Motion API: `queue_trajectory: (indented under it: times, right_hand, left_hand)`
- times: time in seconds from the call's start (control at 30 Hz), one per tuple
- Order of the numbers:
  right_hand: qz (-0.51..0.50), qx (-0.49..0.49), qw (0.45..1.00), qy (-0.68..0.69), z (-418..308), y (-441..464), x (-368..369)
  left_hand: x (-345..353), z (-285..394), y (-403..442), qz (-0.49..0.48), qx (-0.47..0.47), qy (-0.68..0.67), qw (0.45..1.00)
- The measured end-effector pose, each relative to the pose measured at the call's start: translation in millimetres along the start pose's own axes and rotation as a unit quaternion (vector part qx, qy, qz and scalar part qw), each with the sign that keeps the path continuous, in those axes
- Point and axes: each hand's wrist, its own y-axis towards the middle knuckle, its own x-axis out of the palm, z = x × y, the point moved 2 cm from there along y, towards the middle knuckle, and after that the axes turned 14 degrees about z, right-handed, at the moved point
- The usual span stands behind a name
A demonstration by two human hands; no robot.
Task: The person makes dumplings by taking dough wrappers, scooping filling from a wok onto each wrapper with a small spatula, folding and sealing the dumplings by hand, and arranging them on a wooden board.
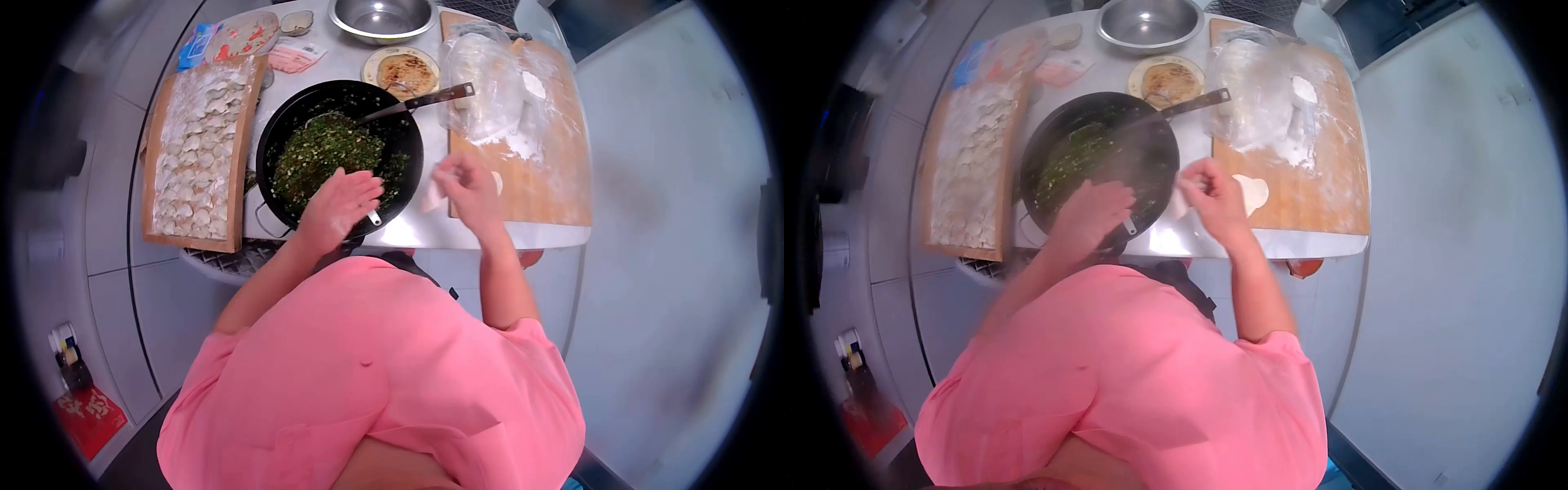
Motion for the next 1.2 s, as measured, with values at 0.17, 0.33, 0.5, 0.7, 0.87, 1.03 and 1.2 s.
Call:
queue_trajectory:
  times: [0.17, 0.33, 0.5, 0.7, 0.87, 1.03, 1.2]
  right_hand:
    - [-0.045, -0.006, 0.999, -0.004, -0.4, -1.2, 82.9]
    - [-0.044, -0.16, 0.924, -0.346, 27.7, 5.4, 112.1]
    - [-0.155, -0.2, 0.793, -0.554, 54.0, -4.4, 129.2]
    - [-0.142, -0.183, 0.776, -0.587, 53.2, 15.0, 123.2]
    - [-0.161, -0.062, 0.875, -0.453, 72.0, 20.2, 133.2]
    - [-0.145, 0.014, 0.94, -0.307, 88.0, 21.1, 147.3]
    - [-0.164, 0.106, 0.966, -0.17, 93.2, 20.1, 146.2]
  left_hand:
    - [16.1, 4.5, -12.8, -0.029, -0.043, -0.233, 0.971]
    - [-44.5, 16.9, -10.0, 0.08, 0.204, -0.071, 0.973]
    - [-69.6, 40.9, -32.5, 0.224, 0.113, -0.192, 0.949]
    - [-95.2, 42.8, -46.1, 0.288, 0.111, -0.161, 0.937]
    - [-110.7, 30.6, -53.4, 0.213, 0.252, 0.071, 0.941]
    - [-98.0, 31.7, -52.5, 0.21, 0.25, 0.093, 0.941]
    - [-105.4, 21.5, -44.4, 0.26, 0.231, 0.09, 0.933]
